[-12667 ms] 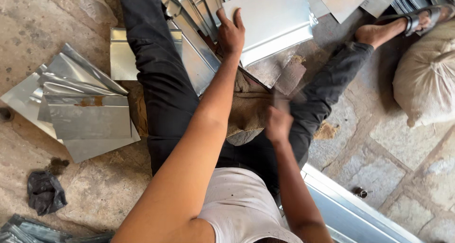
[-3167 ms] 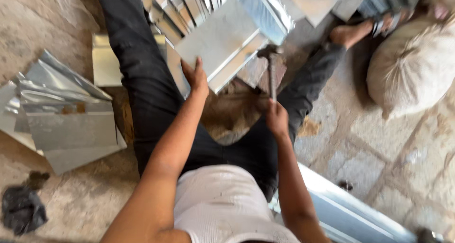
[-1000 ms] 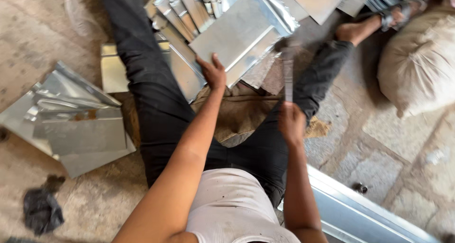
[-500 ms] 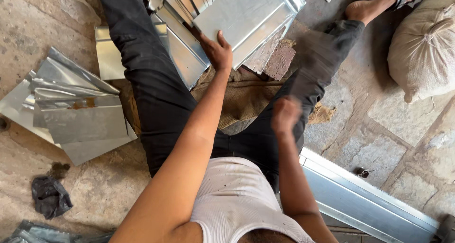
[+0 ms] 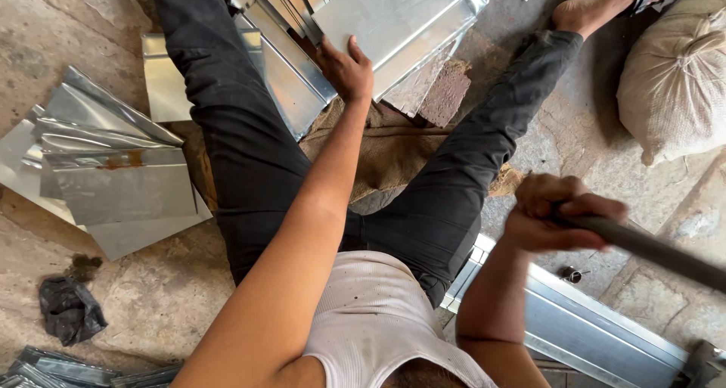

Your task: The person uses a hammer to flatten and straighten multiple thin metal sheets on a stone floor, handling them one at a time and placing them into stacks.

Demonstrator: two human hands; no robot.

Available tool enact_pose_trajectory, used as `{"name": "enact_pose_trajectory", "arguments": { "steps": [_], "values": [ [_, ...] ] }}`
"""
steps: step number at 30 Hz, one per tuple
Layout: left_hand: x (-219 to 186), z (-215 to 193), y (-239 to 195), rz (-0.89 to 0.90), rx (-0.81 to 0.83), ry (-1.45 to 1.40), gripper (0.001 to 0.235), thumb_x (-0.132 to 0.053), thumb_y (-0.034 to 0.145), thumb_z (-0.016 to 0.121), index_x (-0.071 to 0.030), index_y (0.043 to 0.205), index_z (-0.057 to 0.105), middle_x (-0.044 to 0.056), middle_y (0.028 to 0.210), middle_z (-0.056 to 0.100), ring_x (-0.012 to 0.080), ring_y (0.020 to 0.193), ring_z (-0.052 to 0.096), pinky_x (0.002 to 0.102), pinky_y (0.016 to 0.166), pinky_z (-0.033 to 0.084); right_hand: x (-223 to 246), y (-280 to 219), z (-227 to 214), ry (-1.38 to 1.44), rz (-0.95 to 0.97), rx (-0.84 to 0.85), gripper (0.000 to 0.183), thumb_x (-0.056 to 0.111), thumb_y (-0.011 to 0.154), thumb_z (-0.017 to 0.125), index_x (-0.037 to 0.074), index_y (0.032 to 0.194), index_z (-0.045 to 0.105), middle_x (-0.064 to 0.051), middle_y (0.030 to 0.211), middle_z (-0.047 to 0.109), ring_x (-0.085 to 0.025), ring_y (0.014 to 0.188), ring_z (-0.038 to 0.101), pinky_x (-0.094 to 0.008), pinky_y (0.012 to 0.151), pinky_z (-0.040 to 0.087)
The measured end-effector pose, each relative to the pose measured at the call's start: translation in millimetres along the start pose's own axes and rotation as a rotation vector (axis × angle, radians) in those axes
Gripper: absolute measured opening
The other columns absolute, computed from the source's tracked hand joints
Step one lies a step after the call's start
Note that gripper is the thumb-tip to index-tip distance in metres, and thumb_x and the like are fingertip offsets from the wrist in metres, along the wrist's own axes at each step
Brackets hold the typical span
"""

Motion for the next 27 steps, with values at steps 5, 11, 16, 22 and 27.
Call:
{"name": "enact_pose_trajectory", "arguments": {
  "steps": [5, 11, 16, 22, 27],
  "values": [
    [7, 1, 0, 0.031, -0.017, 0.016, 0.067, -0.041, 0.101, 0.059, 0.007, 0.145, 0.042, 0.028, 0.132, 0.056, 0.0361, 0.119, 0.061, 0.05, 0.101, 0.055, -131, -117, -15, -0.644, 0.378, 0.248, 0.051, 0.053, 0.118, 0.043, 0.011, 0.092, 0.056, -0.003, 0.073, 0.047, -0.013, 0.058, 0.042, -0.027, 0.049, 0.033],
    [0, -16, 3, 0.088, -0.001, 0.026, 0.06, -0.031, 0.104, 0.06, 0.007, 0.146, 0.041, 0.03, 0.135, 0.057, 0.0442, 0.128, 0.055, 0.054, 0.111, 0.048, -119, -91, -10, -0.359, 0.932, 0.183, 0.041, 0.044, 0.112, 0.047, 0.011, 0.088, 0.052, 0.003, 0.062, 0.042, -0.007, 0.048, 0.038, -0.025, 0.042, 0.03],
    [-40, -50, 2, 0.159, -0.055, 0.02, 0.083, -0.026, 0.094, 0.063, 0.002, 0.16, 0.02, 0.026, 0.163, 0.034, 0.042, 0.149, 0.034, 0.063, 0.12, 0.029, -85, -63, 6, -0.121, 0.879, 0.043, 0.034, 0.04, 0.111, 0.045, 0.013, 0.092, 0.05, 0.003, 0.06, 0.044, -0.005, 0.044, 0.04, -0.024, 0.039, 0.031],
    [-67, -54, 6, 0.71, 0.291, 0.687, 0.084, -0.023, 0.097, 0.062, -0.037, 0.167, 0.017, 0.007, 0.175, 0.007, 0.0329, 0.16, 0.012, 0.072, 0.125, 0.014, -122, -114, 2, -0.418, 0.995, 0.189, 0.029, 0.038, 0.111, 0.047, 0.011, 0.101, 0.051, 0.002, 0.063, 0.048, -0.007, 0.046, 0.044, -0.026, 0.039, 0.036],
    [-83, -56, 10, 0.748, 0.593, 0.77, 0.088, -0.025, 0.09, 0.066, -0.031, 0.164, 0.02, 0.018, 0.156, 0.03, 0.0396, 0.141, 0.035, 0.069, 0.114, 0.026, -128, -143, 19, -0.387, 1.078, 0.254, 0.027, 0.033, 0.104, 0.054, 0.015, 0.122, 0.045, 0.001, 0.059, 0.045, -0.009, 0.043, 0.041, -0.027, 0.036, 0.036]
  ]
}}
Point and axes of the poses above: each hand's wrist, its own y-axis towards the middle knuckle, its own z-axis out of the palm, x = y × z, the point moved 2 cm from there along y, towards the middle knuckle
